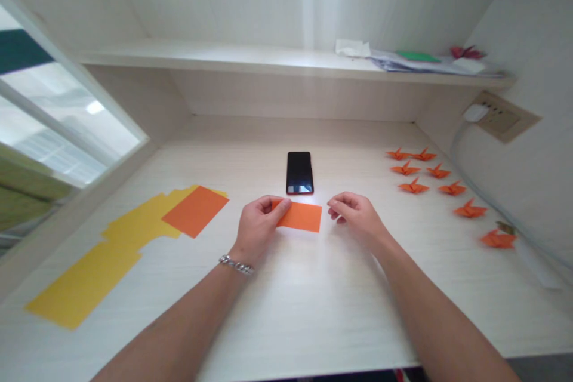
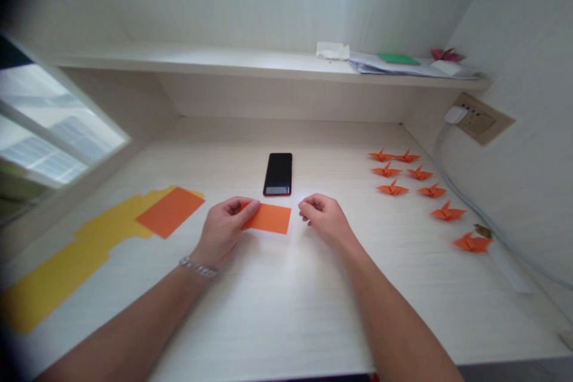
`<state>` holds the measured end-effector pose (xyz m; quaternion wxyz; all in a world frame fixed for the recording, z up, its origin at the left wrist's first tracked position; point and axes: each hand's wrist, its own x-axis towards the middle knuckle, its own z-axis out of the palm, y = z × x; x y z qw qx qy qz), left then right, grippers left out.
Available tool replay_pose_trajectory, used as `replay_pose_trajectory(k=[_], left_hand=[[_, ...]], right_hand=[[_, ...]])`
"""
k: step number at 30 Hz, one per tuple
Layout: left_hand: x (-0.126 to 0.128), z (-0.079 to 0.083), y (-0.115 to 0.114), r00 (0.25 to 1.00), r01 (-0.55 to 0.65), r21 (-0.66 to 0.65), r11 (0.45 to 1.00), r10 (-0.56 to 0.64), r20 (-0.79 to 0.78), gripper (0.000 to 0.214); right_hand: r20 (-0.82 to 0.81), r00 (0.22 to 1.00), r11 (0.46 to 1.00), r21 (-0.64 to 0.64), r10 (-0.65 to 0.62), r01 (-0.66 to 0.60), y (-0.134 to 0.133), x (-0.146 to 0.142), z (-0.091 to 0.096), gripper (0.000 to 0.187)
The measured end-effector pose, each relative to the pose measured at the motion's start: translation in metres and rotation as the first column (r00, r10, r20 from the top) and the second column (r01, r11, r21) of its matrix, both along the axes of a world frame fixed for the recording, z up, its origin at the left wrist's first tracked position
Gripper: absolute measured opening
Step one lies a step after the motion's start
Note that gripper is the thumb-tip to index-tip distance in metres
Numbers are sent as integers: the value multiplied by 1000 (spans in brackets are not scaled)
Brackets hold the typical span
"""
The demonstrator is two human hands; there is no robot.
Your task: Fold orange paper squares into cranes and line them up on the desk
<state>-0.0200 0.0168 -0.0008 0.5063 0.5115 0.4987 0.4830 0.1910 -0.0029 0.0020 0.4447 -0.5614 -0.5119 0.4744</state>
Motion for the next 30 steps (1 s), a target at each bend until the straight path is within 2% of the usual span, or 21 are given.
replay_pose_trajectory(k=[2, 5, 9, 12, 17, 20, 23, 25, 27, 30], left_hand=[[2, 1, -2, 998, 57, -29, 998, -57, 13, 26], [1, 6, -5, 977, 194, -45, 980, -197, -83, 23], [-1, 14, -7, 880, 394, -44, 918, -391, -268, 17], [-1, 17, -8, 809, 501, -85, 861, -501, -308, 15], [-10, 17, 0, 802, 523, -179, 833, -552, -227, 11], [-17, 17, 6, 853, 457, -168, 874, -484, -198, 7], [-15, 17, 4, 906, 387, -108, 916, -399, -141, 12], [-9, 17, -1, 879, 450, -103, 887, -460, -127, 16], [-3, 16, -5, 855, 480, -115, 870, -493, -160, 17], [2, 15, -8, 905, 378, -88, 922, -388, -174, 19]], right_hand=[[-50, 996, 997, 11, 77, -77, -2, -7, 0, 22], [68, 992, 993, 51, 105, -109, -6, -16, 0, 18], [233, 950, 974, 30, 211, -224, -9, -18, 0, 15], [242, 937, 966, 5, 251, -260, -8, -13, 0, 15], [-1, 992, 990, -65, 128, -128, -1, 8, 1, 19], [-59, 997, 996, -72, 43, -47, 0, 16, 3, 21], [-21, 997, 994, -82, 77, -79, -2, 10, 4, 21], [41, 989, 989, -60, 139, -137, -5, 0, 4, 21], [70, 992, 994, 11, 106, -107, -8, -9, 3, 21], [-61, 994, 995, -30, 92, -94, -9, -15, 1, 23]])
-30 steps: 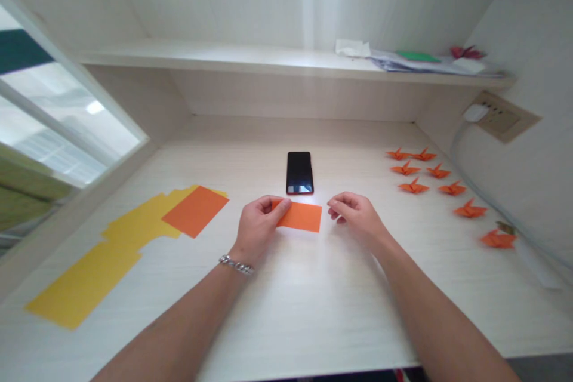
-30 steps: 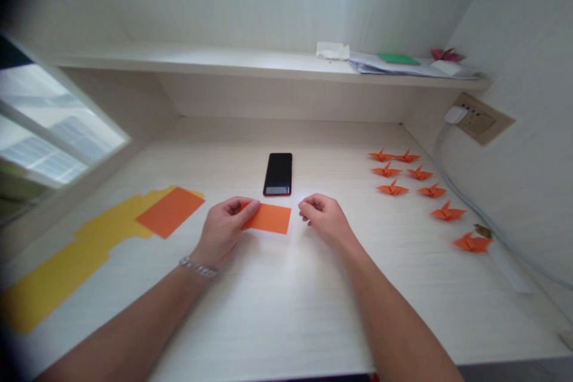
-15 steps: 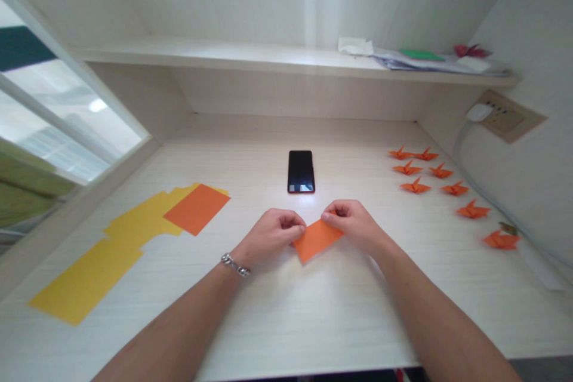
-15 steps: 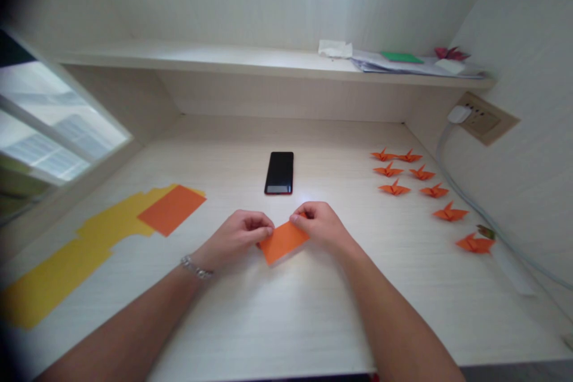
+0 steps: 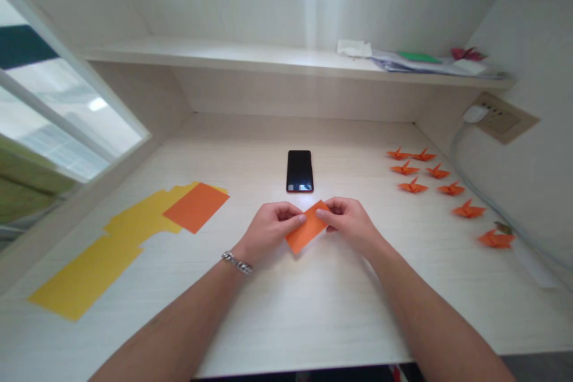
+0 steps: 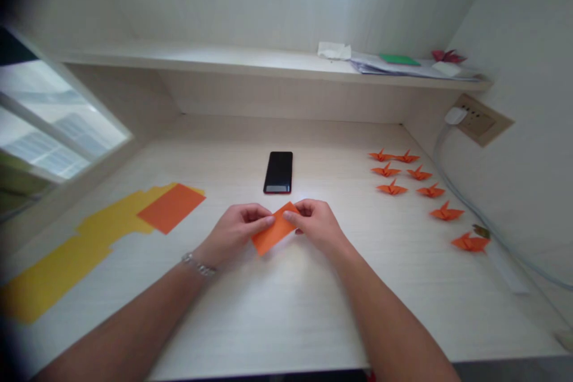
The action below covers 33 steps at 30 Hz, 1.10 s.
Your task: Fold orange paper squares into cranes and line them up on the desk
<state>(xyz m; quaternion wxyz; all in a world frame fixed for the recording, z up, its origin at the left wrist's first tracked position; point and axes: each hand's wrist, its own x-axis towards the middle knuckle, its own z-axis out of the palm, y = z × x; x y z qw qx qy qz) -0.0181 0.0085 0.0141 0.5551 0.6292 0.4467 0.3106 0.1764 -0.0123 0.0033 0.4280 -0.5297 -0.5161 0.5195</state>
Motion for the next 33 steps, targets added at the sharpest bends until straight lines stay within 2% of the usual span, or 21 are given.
replay_pose_trajectory(k=[2, 6, 14, 18, 22, 28, 33], left_hand=[[0, -1, 0, 999, -26, -7, 1000, 26, 22, 19], [1, -2, 1, 996, 32, -56, 998, -26, 90, 21], [-1, -7, 2, 989, 38, -83, 996, -26, 145, 19], [-3, -5, 2, 988, -3, -37, 999, 9, 152, 16], [-5, -3, 2, 989, 0, -20, 1000, 3, 148, 17], [-7, -3, 1, 977, -28, -43, 999, 37, 212, 11], [-8, 0, 1, 981, -12, -30, 999, 17, 192, 10]], right_hand=[[-27, 999, 999, -36, 20, -21, 0, 1, -1, 23], [24, 998, 999, -12, 52, -51, 0, 1, 0, 19], [-45, 994, 994, -48, 96, -98, -5, -3, 7, 23], [-146, 981, 989, -66, 124, -135, -7, -4, 10, 28], [-206, 976, 990, -104, 74, -97, -7, -4, 9, 27], [-422, 904, 979, -142, 74, -147, -6, -2, 6, 28], [-451, 887, 976, -130, 100, -176, -6, 0, 7, 26]])
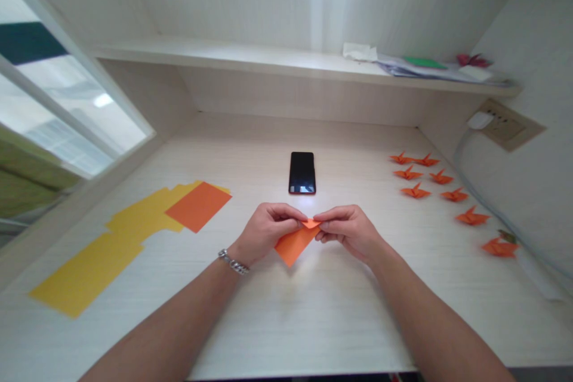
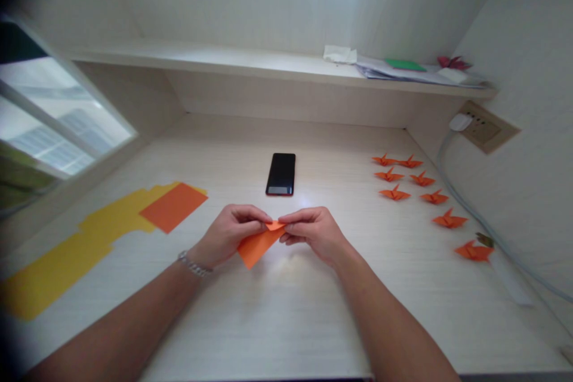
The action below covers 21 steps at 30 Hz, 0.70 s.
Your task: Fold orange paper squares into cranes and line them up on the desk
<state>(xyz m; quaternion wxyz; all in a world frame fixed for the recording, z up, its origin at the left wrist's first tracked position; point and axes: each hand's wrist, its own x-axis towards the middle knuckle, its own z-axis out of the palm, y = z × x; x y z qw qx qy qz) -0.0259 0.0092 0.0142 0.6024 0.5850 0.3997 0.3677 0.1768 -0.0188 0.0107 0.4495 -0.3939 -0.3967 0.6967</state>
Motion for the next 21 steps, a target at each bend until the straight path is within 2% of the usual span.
replay_pose_trajectory(k=[5, 10, 13, 17, 21], left_hand=[[2, 5, -2, 993, 26, 86, 996, -15, -121, 13], [5, 6, -5, 984, 61, 130, 990, -37, -175, 16], [5, 6, -4, 981, 65, 139, 988, -38, -188, 16], [2, 3, -1, 985, 66, 76, 995, -53, -165, 16], [2, -1, 1, 997, 52, -27, 998, -53, -47, 19]], right_hand=[[79, 996, 999, 26, 42, -44, -1, 0, 2, 31], [264, 963, 995, 94, -46, 22, 0, -7, -2, 29], [319, 947, 994, 113, -40, 3, 2, -7, -5, 27], [337, 940, 993, 116, -45, 6, 3, -4, -6, 27], [362, 929, 991, 131, -69, 23, 2, -4, -4, 26]])
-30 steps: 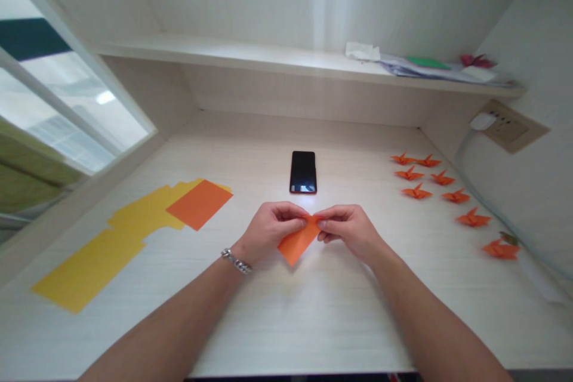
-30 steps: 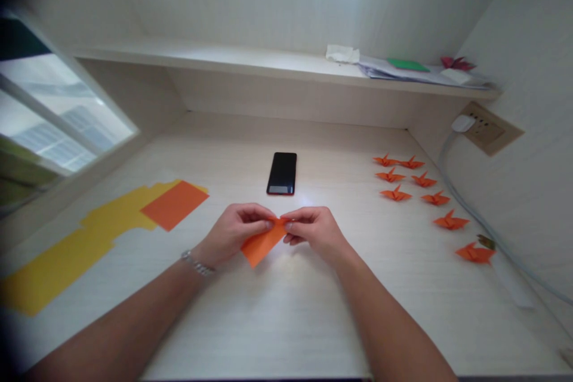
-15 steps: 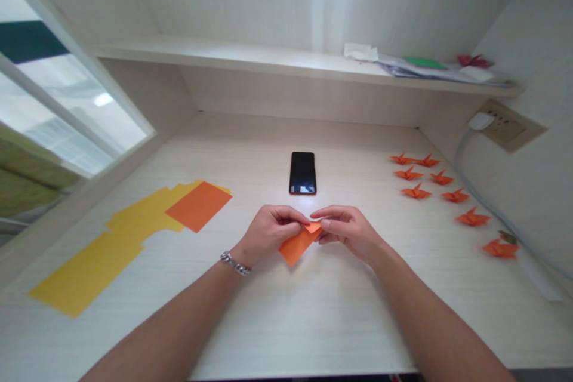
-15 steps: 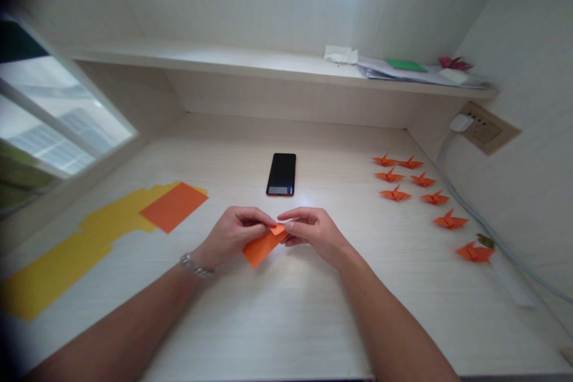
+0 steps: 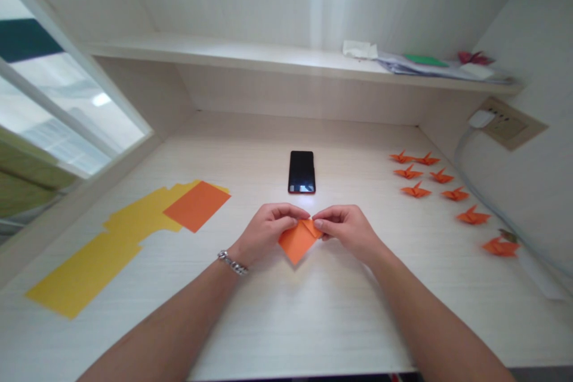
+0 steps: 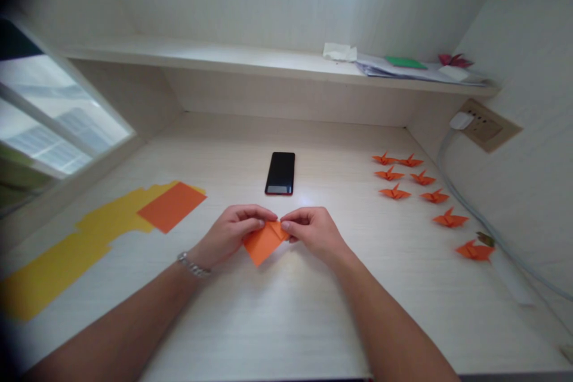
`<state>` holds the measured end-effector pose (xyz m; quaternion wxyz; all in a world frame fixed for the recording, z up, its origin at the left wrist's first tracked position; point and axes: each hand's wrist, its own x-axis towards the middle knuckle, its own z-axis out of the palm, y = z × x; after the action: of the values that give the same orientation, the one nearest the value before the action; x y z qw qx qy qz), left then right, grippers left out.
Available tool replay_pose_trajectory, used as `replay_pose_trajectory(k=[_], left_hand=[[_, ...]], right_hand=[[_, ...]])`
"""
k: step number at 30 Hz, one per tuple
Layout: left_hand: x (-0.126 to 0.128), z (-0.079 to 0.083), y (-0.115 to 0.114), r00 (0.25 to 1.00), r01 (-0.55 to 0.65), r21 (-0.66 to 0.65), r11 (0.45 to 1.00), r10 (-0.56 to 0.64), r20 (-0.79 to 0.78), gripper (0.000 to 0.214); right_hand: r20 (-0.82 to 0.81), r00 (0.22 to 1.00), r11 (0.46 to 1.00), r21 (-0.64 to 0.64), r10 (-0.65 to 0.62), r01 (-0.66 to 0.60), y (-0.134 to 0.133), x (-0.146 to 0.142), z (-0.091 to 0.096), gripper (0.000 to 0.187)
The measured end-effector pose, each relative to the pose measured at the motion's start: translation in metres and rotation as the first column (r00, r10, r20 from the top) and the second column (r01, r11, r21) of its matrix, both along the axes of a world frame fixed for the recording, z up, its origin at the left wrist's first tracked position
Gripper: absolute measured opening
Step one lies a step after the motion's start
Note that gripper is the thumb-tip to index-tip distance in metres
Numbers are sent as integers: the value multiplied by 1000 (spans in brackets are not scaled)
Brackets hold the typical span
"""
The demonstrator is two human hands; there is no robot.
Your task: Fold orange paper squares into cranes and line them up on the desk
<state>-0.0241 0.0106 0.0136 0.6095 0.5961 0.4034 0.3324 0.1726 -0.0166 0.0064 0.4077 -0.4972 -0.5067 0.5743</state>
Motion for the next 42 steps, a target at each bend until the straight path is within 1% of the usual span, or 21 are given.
replay_pose_trajectory(k=[3, 7, 11, 17, 20, 25, 31, 36, 42], left_hand=[[3, -1, -1, 1000, -11, -7, 1000, 11, 18, 19], [6, -1, -2, 999, 4, 36, 999, -2, -52, 23], [3, -1, -2, 996, 2, 78, 997, 5, -87, 21], [-1, -3, -1, 999, 42, 51, 998, -40, -37, 28], [-1, -2, -1, 996, 50, 78, 996, -44, -81, 26], [0, 0, -2, 990, 87, 112, 990, -73, -124, 25], [2, 0, -4, 986, 47, 151, 987, -22, -164, 19], [3, 2, -4, 984, 16, 128, 992, 7, -177, 19], [3, 0, -2, 990, 3, 70, 998, 7, -142, 20]], right_hand=[[36, 999, 999, 34, -7, 6, -1, -2, 0, 23], [52, 999, 999, 51, -7, 4, -1, -5, 0, 21], [20, 1000, 1000, 19, -21, 20, -1, -6, -1, 22], [-61, 996, 997, -32, -72, 71, -1, -5, -2, 23], [-91, 992, 995, -67, -82, 76, -1, -5, -2, 23], [-81, 993, 993, -93, -85, 77, 0, -5, -2, 24], [-53, 998, 995, -96, -44, 39, 0, -3, -4, 24], [-39, 997, 995, -81, -66, 62, -1, -4, -2, 24], [7, 994, 992, -55, -110, 110, -1, -5, -1, 23]])
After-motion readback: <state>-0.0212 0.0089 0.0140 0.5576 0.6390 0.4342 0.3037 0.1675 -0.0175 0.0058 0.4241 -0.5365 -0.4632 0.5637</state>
